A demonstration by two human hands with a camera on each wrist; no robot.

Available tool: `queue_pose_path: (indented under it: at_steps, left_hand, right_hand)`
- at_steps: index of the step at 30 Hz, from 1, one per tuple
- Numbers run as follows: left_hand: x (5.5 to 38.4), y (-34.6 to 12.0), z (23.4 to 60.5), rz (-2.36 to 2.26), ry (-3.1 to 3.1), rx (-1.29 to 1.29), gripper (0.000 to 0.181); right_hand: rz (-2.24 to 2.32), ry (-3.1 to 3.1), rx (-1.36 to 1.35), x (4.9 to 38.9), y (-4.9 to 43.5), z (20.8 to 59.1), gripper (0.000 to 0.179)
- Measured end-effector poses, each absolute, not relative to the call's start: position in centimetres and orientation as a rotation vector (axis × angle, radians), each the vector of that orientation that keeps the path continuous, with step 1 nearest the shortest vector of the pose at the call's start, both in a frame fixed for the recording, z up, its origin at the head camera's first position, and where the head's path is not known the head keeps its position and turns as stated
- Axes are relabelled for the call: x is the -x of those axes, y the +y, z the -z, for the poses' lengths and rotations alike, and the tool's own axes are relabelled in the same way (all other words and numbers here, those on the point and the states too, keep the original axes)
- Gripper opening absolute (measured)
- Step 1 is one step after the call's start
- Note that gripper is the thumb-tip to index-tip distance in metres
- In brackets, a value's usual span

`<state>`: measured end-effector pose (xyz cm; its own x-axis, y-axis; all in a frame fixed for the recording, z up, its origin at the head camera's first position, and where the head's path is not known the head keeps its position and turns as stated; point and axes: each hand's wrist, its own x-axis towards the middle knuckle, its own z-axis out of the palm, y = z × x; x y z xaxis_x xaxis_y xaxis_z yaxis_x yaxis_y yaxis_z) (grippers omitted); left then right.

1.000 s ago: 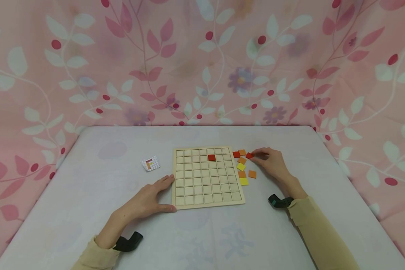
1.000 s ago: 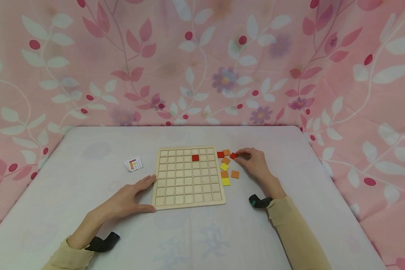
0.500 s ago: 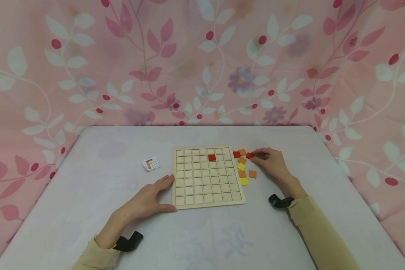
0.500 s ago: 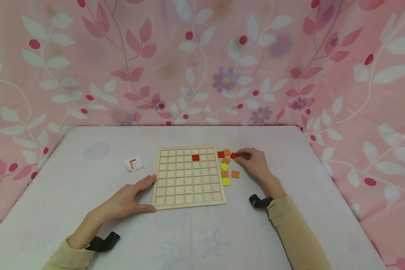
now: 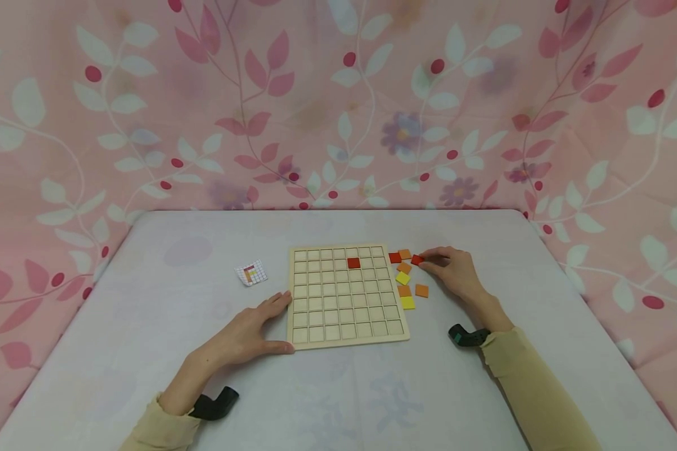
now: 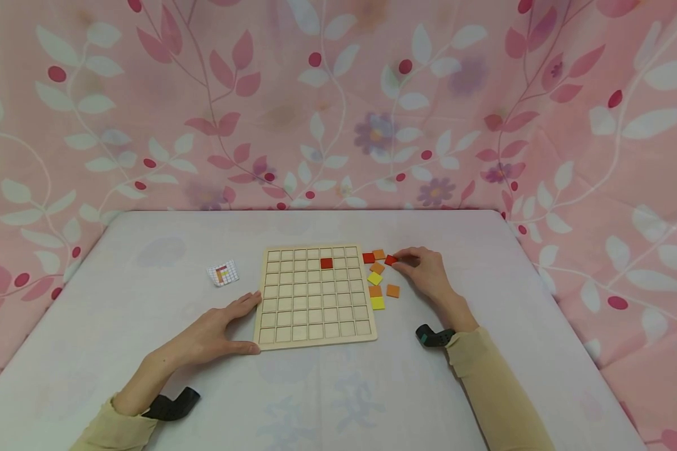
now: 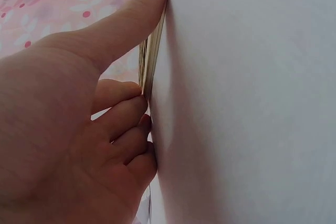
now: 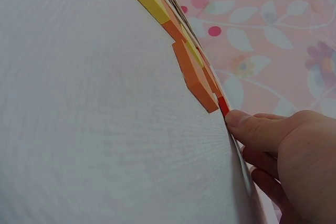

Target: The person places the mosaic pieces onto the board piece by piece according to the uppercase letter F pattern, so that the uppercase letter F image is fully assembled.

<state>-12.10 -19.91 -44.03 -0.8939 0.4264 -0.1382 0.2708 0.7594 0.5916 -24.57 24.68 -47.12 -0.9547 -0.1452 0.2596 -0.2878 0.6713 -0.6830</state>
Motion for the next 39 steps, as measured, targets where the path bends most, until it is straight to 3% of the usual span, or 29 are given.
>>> queue_pose_path:
  at_steps: [23, 39]
  left_hand:
    - [12.2, -20.0, 44.3, -0.866, 2.663, -0.536, 0.1]
    - [12.1, -19.9, 44.2, -0.865, 2.669, -0.522, 0.099]
  right_hand:
    - [-1.214, -2.694, -0.329, 24.5, 23.8, 45.3, 0.023]
    - [-1.36, -2.641, -0.556, 26.2, 16.1, 43.5, 0.02]
